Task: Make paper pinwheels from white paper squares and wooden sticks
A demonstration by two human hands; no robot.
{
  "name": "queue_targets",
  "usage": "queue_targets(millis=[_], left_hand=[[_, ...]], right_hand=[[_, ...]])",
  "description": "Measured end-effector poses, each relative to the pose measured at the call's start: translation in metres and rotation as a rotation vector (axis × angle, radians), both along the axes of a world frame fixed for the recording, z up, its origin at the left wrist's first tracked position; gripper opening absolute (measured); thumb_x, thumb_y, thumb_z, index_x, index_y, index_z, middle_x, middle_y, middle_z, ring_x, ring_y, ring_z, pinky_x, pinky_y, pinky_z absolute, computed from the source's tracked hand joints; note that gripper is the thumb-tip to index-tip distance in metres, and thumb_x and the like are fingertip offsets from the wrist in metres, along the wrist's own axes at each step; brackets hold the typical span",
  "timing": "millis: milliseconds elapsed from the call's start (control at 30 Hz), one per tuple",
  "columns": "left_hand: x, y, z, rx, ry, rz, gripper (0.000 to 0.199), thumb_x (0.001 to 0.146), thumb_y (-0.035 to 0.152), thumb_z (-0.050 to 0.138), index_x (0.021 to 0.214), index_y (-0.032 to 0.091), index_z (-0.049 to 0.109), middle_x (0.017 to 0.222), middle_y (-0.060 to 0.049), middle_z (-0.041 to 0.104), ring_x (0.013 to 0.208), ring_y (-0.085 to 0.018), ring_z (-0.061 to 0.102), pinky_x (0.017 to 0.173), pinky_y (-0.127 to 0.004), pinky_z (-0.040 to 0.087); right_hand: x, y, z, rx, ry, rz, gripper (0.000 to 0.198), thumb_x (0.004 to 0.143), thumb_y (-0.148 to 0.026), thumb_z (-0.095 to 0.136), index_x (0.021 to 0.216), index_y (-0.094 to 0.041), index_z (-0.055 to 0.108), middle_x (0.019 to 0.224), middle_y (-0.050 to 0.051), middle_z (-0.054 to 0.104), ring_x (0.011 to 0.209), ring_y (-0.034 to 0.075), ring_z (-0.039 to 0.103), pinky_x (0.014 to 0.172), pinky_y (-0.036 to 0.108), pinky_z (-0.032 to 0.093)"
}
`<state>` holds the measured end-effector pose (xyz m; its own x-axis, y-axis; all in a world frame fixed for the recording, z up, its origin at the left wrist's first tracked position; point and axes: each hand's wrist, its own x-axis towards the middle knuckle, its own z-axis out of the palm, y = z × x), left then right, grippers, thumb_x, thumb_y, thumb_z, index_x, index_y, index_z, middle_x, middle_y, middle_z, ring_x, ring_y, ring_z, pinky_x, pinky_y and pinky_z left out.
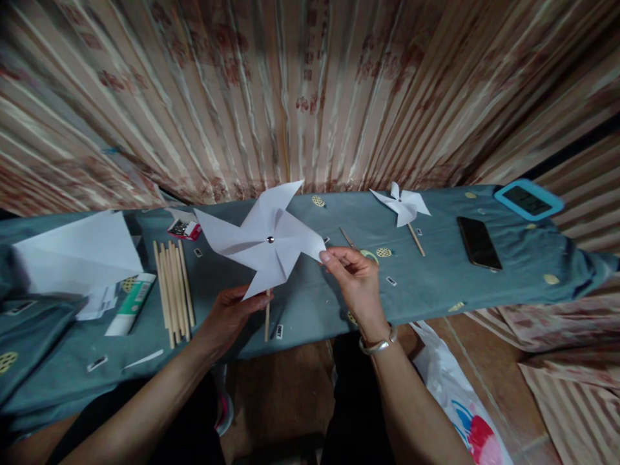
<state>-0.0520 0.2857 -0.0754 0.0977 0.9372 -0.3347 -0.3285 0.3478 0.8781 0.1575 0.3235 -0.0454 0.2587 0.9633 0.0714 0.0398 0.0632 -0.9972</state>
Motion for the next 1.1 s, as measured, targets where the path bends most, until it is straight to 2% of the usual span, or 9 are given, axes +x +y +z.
queue_targets(millis=[200,300,467,600,833,1100], left_hand=[[0.002,0.0,-0.002,-0.021,-0.012,0.069,0.021,0.053,0.027,0.087,0.07,0.019,0.078,0.074,-0.001,0.075,0.074,-0.016,0.064,0.078,-0.027,0.048],[0.003,0.001,-0.003,-0.011,-0.005,0.104,0.023,0.052,0.025,0.087,0.073,0.02,0.079,0.076,-0.002,0.076,0.076,-0.017,0.065,0.08,-0.029,0.049],[0.003,0.003,-0.003,0.049,-0.009,0.084,0.019,0.056,0.026,0.085,0.073,0.019,0.079,0.074,-0.002,0.075,0.073,-0.015,0.063,0.079,-0.028,0.049],[0.002,0.002,-0.002,-0.028,-0.029,0.078,0.023,0.055,0.025,0.086,0.075,0.018,0.08,0.076,-0.003,0.076,0.073,-0.015,0.064,0.081,-0.028,0.048],[0.0,0.003,-0.003,0.022,-0.036,0.042,0.022,0.059,0.026,0.083,0.079,0.018,0.08,0.079,-0.005,0.076,0.074,-0.017,0.065,0.08,-0.03,0.048],[0.001,0.001,-0.002,0.031,-0.051,0.02,0.024,0.057,0.03,0.085,0.076,0.017,0.08,0.07,-0.004,0.074,0.072,-0.019,0.065,0.077,-0.029,0.047]], right_hand=[[-0.007,-0.009,0.004,-0.052,-0.055,0.087,0.016,0.068,-0.037,0.078,0.066,-0.021,0.073,0.057,-0.002,0.064,0.054,0.01,0.052,0.051,0.023,0.041],[-0.014,-0.013,0.006,-0.08,-0.043,0.159,0.024,0.068,-0.04,0.077,0.06,-0.02,0.068,0.054,-0.003,0.058,0.052,0.009,0.047,0.05,0.022,0.037],[-0.026,-0.018,0.007,-0.146,0.028,0.282,0.038,0.065,-0.05,0.078,0.055,-0.018,0.062,0.052,-0.004,0.052,0.05,0.008,0.041,0.049,0.022,0.033],[-0.035,-0.022,0.007,-0.178,0.052,0.376,0.043,0.065,-0.057,0.078,0.054,-0.018,0.064,0.05,-0.003,0.053,0.048,0.007,0.042,0.047,0.022,0.034],[-0.051,-0.026,0.003,-0.198,0.084,0.418,0.04,0.062,-0.059,0.079,0.055,-0.021,0.07,0.055,-0.001,0.065,0.051,0.01,0.051,0.053,0.024,0.044],[-0.06,-0.031,-0.005,-0.202,0.072,0.498,0.036,0.068,-0.054,0.077,0.06,-0.02,0.07,0.059,-0.001,0.066,0.053,0.01,0.054,0.053,0.023,0.044]])
